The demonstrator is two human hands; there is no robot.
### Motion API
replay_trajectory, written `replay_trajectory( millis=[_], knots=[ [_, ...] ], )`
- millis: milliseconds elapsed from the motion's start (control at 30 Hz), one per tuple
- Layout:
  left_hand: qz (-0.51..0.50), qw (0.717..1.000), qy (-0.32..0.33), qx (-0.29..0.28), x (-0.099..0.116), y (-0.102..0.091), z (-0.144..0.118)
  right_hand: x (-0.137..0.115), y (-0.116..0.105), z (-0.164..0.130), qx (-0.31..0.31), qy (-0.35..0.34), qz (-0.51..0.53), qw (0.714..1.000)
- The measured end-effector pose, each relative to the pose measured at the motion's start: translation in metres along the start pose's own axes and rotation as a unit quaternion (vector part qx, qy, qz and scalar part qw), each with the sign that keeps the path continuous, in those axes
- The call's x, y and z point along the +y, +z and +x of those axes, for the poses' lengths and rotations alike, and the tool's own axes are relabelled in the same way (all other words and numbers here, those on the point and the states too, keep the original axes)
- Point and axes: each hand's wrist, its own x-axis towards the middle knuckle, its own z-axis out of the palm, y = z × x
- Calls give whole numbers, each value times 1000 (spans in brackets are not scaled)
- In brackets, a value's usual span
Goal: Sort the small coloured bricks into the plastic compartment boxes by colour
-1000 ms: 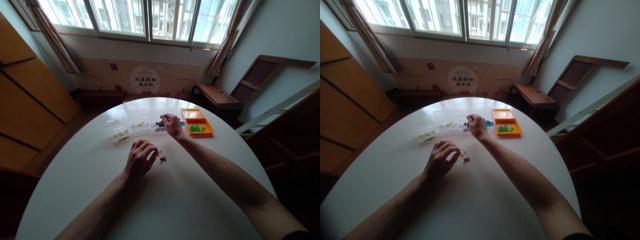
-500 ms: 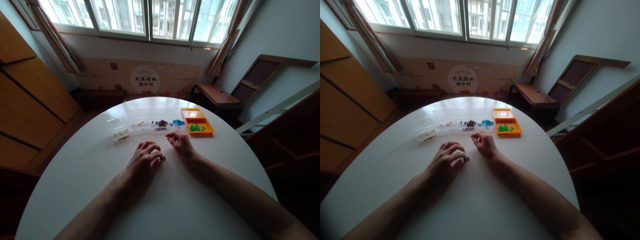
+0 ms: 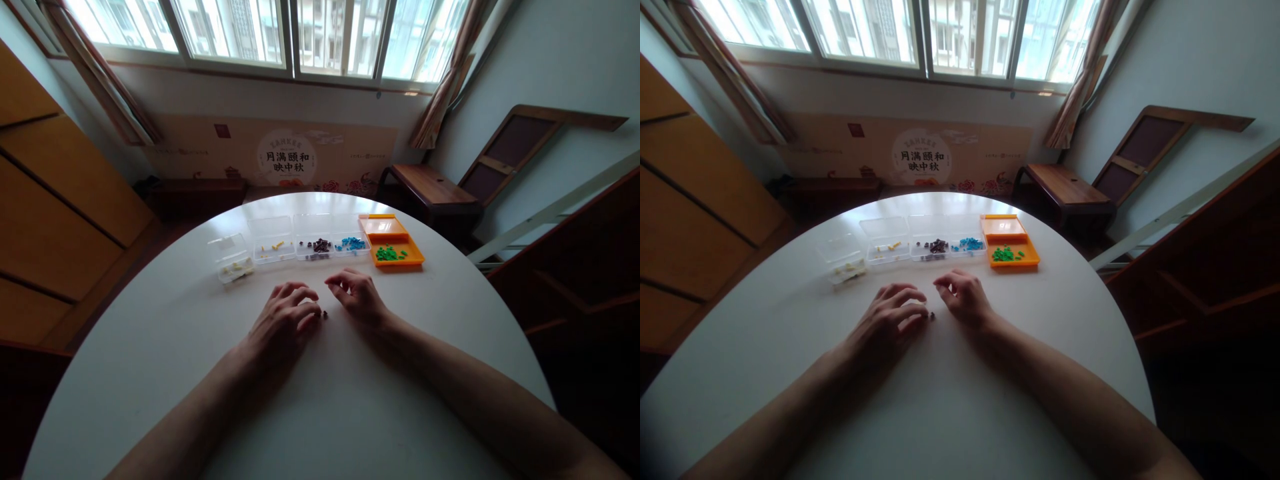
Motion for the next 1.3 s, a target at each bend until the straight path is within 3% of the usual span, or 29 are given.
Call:
replay_trajectory(
  millis=[500, 633, 733, 800, 1000, 1300],
  knots=[
    [13, 1000, 5, 9, -2, 2, 2, 0, 0, -1, -9, -2, 2, 1000],
    [36, 995, 0, 90, -4, 1, 2, -4, 1, -1, -29, 15, 31, 999],
    [53, 984, -6, 171, -5, 0, 1, -10, 2, -2, -84, 18, 87, 993],
    [58, 979, 0, 196, -5, -1, 1, -14, 4, -3, -117, 20, 142, 983],
    [52, 978, 6, 201, -4, -2, 0, -16, 8, -4, -142, 39, 208, 967],
    [54, 978, 14, 201, -5, -2, 0, -20, 7, -3, -94, 2, 132, 987]
  ],
)
